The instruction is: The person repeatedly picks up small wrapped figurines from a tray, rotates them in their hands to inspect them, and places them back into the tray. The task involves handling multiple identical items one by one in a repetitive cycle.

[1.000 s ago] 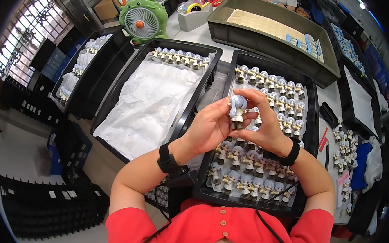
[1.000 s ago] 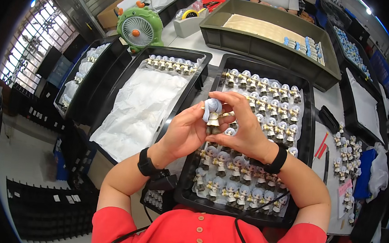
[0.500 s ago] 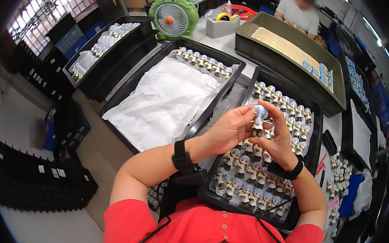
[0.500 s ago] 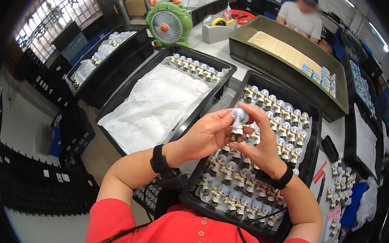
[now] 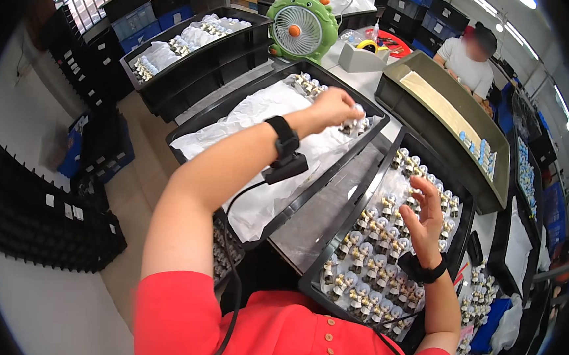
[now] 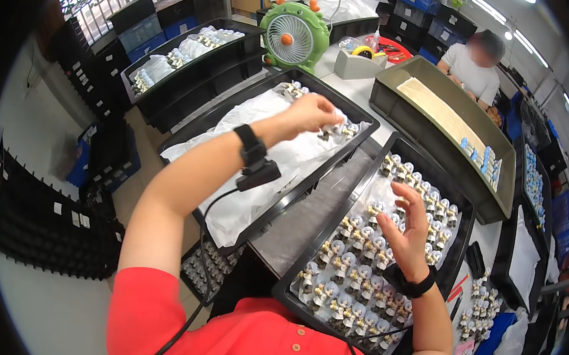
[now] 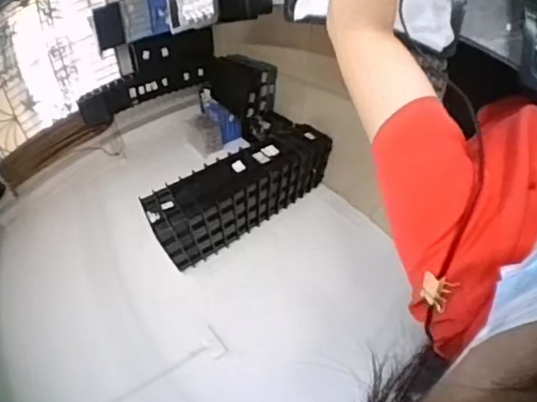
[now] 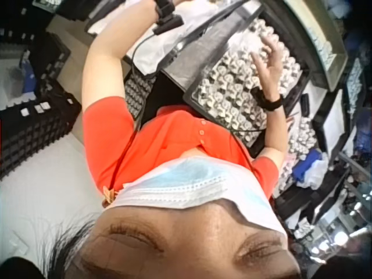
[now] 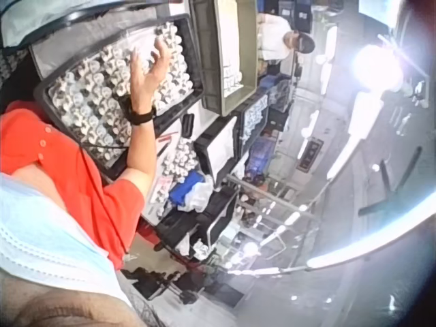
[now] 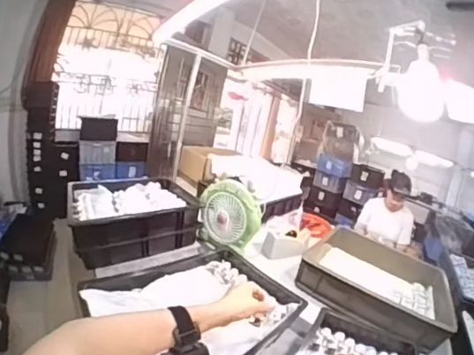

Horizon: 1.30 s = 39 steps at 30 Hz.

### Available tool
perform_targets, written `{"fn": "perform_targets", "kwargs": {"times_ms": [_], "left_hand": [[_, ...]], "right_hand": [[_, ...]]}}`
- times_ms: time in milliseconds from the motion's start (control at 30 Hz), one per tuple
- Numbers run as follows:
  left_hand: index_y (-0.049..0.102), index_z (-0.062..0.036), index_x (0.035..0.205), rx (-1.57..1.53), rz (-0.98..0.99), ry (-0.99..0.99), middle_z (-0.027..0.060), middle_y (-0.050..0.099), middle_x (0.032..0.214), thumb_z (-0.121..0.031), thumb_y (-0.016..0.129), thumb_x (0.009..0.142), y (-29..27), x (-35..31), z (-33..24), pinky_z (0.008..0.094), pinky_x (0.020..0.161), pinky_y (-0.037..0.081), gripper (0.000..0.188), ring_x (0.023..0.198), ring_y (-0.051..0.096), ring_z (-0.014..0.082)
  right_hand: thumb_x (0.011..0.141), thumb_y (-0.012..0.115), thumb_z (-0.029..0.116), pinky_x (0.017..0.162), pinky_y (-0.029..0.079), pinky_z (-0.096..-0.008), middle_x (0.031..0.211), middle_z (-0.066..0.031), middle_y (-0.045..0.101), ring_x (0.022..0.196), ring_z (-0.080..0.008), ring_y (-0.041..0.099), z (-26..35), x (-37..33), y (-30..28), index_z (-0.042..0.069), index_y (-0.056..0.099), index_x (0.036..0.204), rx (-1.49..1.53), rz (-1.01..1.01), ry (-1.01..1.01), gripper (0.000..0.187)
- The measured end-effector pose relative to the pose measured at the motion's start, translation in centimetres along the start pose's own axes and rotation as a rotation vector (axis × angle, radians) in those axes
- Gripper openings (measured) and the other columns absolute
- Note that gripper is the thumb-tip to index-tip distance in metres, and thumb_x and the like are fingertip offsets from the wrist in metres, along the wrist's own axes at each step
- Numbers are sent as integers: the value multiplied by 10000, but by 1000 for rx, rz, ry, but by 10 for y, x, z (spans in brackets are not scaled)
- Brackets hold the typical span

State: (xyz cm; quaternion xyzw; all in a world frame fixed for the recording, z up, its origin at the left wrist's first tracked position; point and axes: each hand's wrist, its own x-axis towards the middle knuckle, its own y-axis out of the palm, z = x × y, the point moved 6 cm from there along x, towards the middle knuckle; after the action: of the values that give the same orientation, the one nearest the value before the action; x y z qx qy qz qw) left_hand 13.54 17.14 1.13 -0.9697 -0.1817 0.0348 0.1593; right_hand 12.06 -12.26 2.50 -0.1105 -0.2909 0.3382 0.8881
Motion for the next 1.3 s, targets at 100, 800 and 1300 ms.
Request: {"fn": "perform_targets", "kwargs": {"times_ms": [100,800,1300], "left_hand": [[672,-10,852,506,32,2,110,662,707,-308,780,689,25,20,19,300,583,510,357,652,644,170],[708,-56,976,701,140,162,170,685,926,-249,754,654,58,50,64,349,813,511,378,873,663,293],[618,-44,1145,-15,202,153,50,609,1055,-226,686,830,58,-30,-54,263,724,468,370,872,567,98]], "right_hand": [[797,660,65,929,382,-296,1229,-65,506,1123,-158,486,-10,-2,-1,40,515,1223,-16,11,40,451],[787,655,32,762,468,-281,935,-91,652,843,-179,610,-19,9,-7,3,640,957,-206,2,5,173],[720,727,254,963,371,-417,1124,-153,603,1102,-319,523,-72,-2,5,54,576,1161,-569,320,71,507]]}}
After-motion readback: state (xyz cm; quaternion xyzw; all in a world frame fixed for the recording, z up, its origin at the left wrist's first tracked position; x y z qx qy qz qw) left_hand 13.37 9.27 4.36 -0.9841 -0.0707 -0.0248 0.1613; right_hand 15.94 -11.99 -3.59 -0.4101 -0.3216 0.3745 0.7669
